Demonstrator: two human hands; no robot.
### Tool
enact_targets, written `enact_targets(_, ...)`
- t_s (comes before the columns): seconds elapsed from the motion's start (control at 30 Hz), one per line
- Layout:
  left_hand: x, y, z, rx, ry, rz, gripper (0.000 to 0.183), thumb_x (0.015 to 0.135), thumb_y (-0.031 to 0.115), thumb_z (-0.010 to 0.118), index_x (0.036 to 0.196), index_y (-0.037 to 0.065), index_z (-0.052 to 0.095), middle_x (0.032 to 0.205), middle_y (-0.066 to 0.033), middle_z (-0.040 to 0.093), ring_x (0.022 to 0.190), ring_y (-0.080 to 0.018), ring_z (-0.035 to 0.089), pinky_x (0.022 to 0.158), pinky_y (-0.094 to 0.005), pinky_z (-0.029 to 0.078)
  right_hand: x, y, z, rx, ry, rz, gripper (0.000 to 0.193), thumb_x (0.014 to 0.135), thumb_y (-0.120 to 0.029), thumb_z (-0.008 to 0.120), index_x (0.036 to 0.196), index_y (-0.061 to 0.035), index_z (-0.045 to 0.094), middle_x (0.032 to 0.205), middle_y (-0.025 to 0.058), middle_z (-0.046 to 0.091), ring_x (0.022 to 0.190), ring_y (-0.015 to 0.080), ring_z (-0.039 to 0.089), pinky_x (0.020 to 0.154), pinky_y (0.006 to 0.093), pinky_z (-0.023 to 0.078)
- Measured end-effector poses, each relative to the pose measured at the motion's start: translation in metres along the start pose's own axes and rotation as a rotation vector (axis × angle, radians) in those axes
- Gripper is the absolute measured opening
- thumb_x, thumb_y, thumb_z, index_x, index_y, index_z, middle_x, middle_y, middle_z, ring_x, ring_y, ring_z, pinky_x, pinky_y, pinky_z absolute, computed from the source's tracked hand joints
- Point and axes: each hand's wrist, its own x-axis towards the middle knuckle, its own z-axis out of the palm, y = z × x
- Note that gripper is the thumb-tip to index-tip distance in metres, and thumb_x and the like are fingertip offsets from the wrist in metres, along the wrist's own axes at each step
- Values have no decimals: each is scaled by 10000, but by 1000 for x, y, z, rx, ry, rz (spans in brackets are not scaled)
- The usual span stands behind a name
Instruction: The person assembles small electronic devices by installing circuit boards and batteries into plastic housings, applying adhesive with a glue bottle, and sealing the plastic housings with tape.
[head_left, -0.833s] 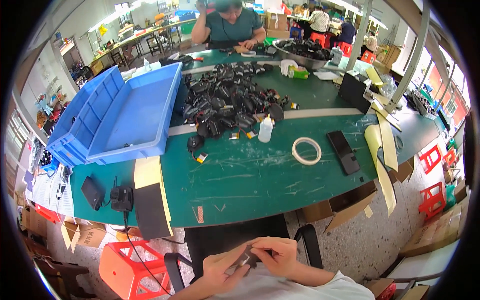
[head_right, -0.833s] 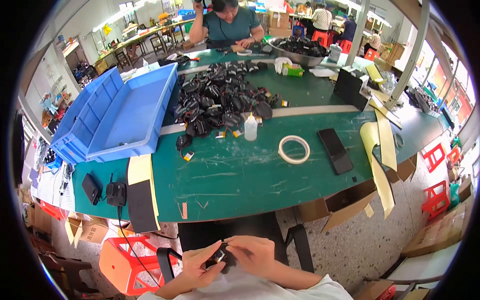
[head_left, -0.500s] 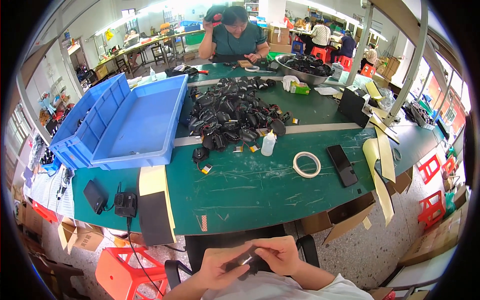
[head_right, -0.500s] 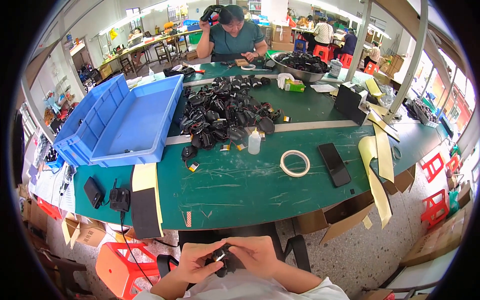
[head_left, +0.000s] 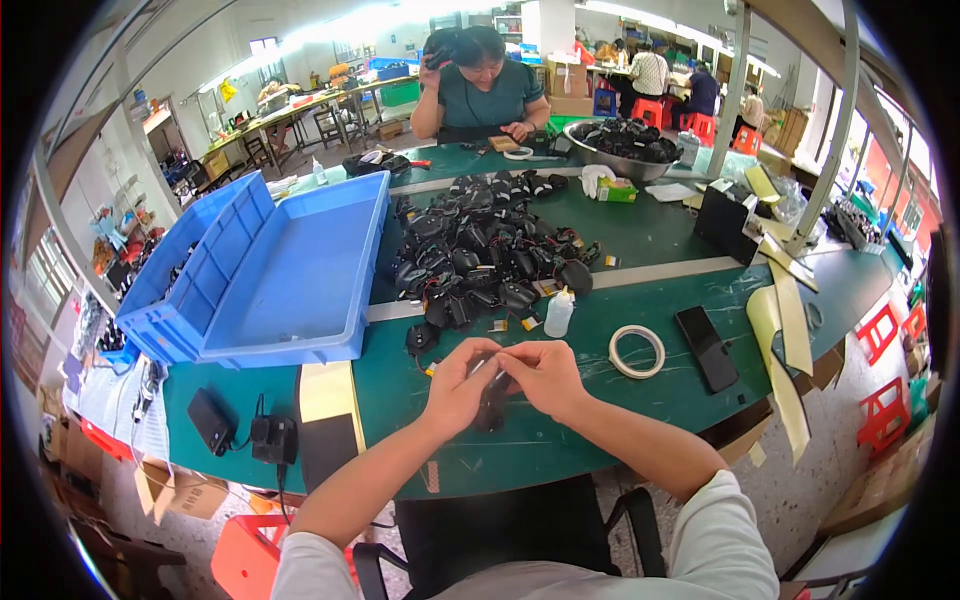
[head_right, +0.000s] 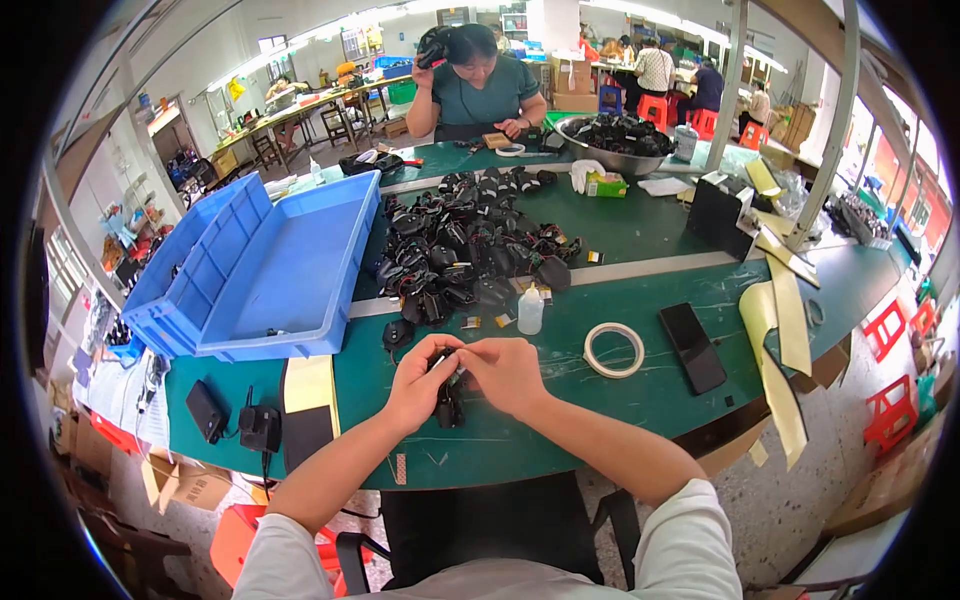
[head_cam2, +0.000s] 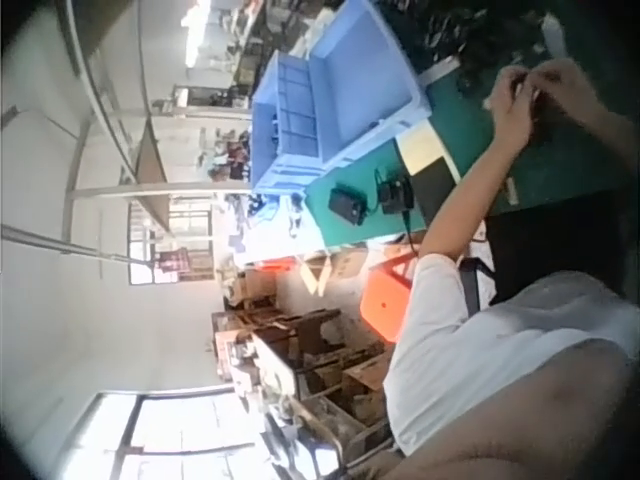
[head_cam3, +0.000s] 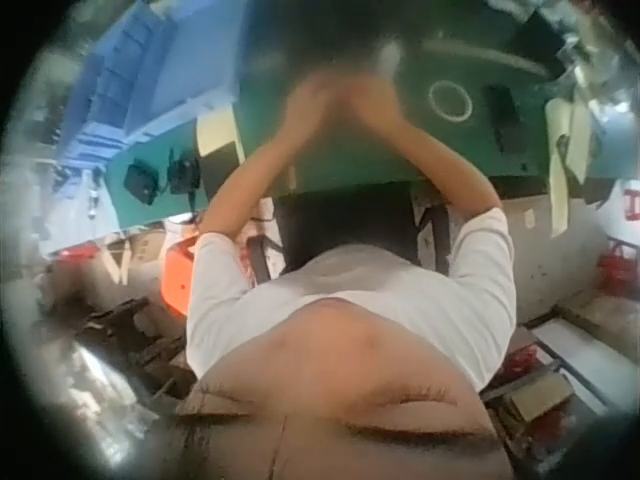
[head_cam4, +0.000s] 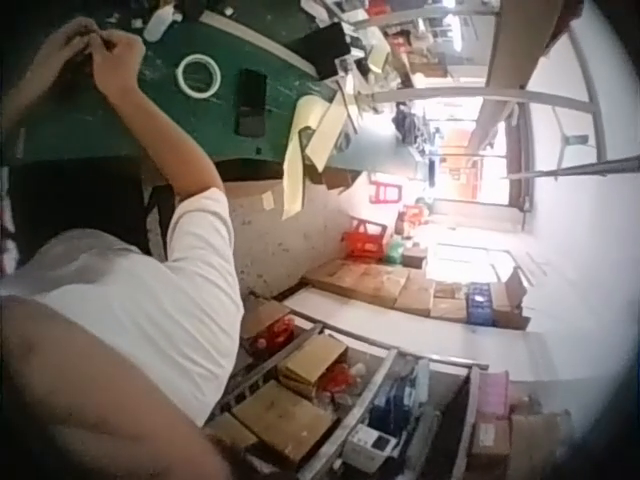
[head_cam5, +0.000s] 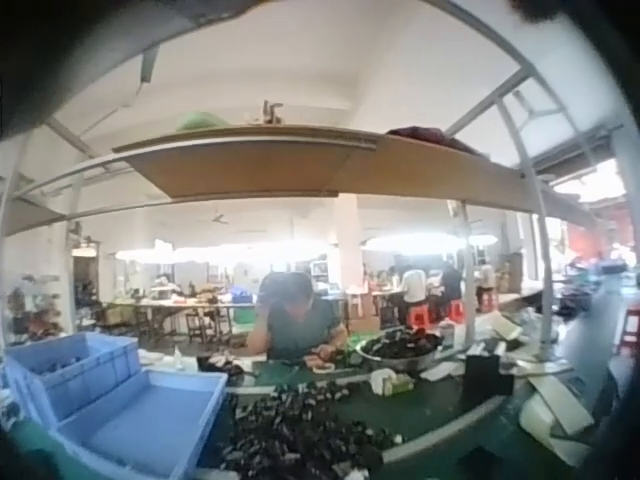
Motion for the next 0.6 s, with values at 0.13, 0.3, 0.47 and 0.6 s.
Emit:
enact_targets(0.13,14,-13,-11,-14,-59,-146,164,941,65,566,1100,28,562,931,-13,610,848,-76,566,749,-235,463,15,11,-1,-7,-23,61,161,903,-72,660,1022,24,709,863,53,709,746,79,637,648,231,544)
enact_targets(0.3,6,0,-17,351,-29,456,254,830,-35,646,1070,4,575,862,-135,638,706,-233,626,634,-300,494,1,4,-7,126,-142,-176,166,893,3,632,1044,25,697,955,112,723,854,123,671,751,265,548)
enact_targets(0.47,-9,-4,-16,329,-22,668,384,730,-97,703,1077,-5,567,876,-162,613,713,-253,622,597,-314,505,2,4,-14,189,-272,-436,199,882,73,597,1052,25,688,1053,145,705,922,198,676,796,299,544)
enact_targets(0.6,-14,-12,-16,251,-54,716,436,740,-87,690,1124,11,510,912,-171,612,721,-254,625,590,-316,516,2,4,-15,175,-300,-496,194,838,95,612,995,13,690,1021,157,697,899,253,680,760,310,545)
